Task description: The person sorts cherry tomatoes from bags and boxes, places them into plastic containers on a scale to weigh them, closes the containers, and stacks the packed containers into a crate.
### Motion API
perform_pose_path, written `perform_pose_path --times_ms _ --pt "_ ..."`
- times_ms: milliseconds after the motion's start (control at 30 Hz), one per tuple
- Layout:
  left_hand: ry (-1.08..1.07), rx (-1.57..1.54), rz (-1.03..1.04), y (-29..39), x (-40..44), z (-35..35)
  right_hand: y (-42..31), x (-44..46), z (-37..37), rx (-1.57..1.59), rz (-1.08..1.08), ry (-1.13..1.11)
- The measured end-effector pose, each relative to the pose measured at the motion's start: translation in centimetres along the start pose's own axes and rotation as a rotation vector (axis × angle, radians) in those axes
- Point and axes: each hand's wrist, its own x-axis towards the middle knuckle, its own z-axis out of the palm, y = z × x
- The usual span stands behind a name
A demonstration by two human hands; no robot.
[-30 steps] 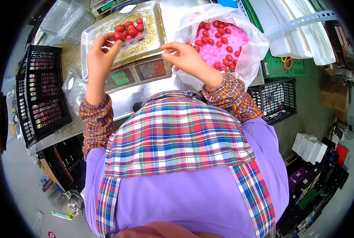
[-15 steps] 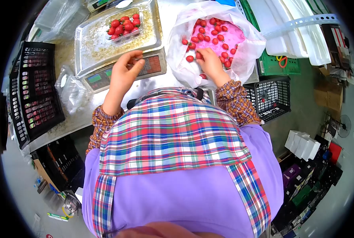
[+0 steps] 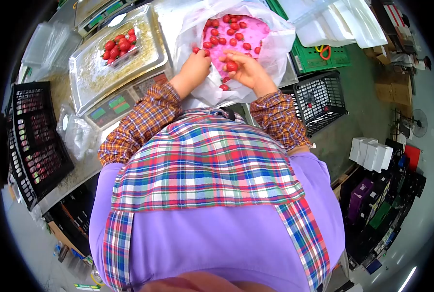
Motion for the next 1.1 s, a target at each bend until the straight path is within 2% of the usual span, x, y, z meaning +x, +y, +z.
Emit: perform_pose_path --times_ms 67,100,200,233,333,433,533,700,800,833,933,967,1067,1100 --pt "-0.073 -0.06 -0.06 1.3 -0.8 -0.6 0.5 -0.6 0.6 -0.013 0.032 0.046" --pt "-0.135 -0.079 -0.102 1.8 -1.2 -1.3 0.8 -0.9 1.4 -0.079 -0.008 0.149" --pt "-0.241 -0.072 -0.141 1.5 -2.6 -2.2 1.1 1.3 0.3 -0.465 -0.077 0.115" --pt "-0.25 -0.059 -0.141 0.2 -3.3 -2.4 1.5 2.8 1.2 -0.766 -0.151 0.228" --pt "-0.274 -0.004 -0.252 0.6 -3.0 -4.1 3.0 7.1 1.4 -1.243 -0.87 0.226" --pt "-0.204 -0.039 -0.335 0.6 -2.9 -4.2 3.7 9.9 2.0 -1.599 -0.959 0.075" --pt "-0.169 -0.031 -0.382 0.2 -2.5 -4.0 4.2 8.7 3.7 -1.813 -0.64 0.057" --pt "-0.234 0.104 -0.39 -1.2 -1.7 -3.9 5.6 7.1 2.4 -1.75 -0.692 -0.018" --pt "-0.389 0.19 -0.403 -0.4 -1.2 -5.1 4.9 5.9 1.9 -1.763 -0.587 -0.026" --pt "-0.384 0.226 -0.372 -0.5 -1.4 -4.9 4.8 5.9 1.3 -1.654 -0.656 -0.001" --pt "-0.394 0.303 -0.379 -0.6 -1.6 -4.8 3.0 6.8 2.3 -1.718 -0.492 0.044" --pt "-0.372 0.305 -0.378 -0.7 -1.7 -4.5 2.8 7.4 2.4 -1.779 -0.622 0.108" --pt "-0.336 0.317 -0.368 -0.9 -1.9 -3.8 1.3 8.9 3.5 -1.848 -0.812 0.18" --pt "-0.348 0.322 -0.356 -0.8 -2.0 -3.8 0.5 9.1 4.6 -1.964 -0.701 0.228"
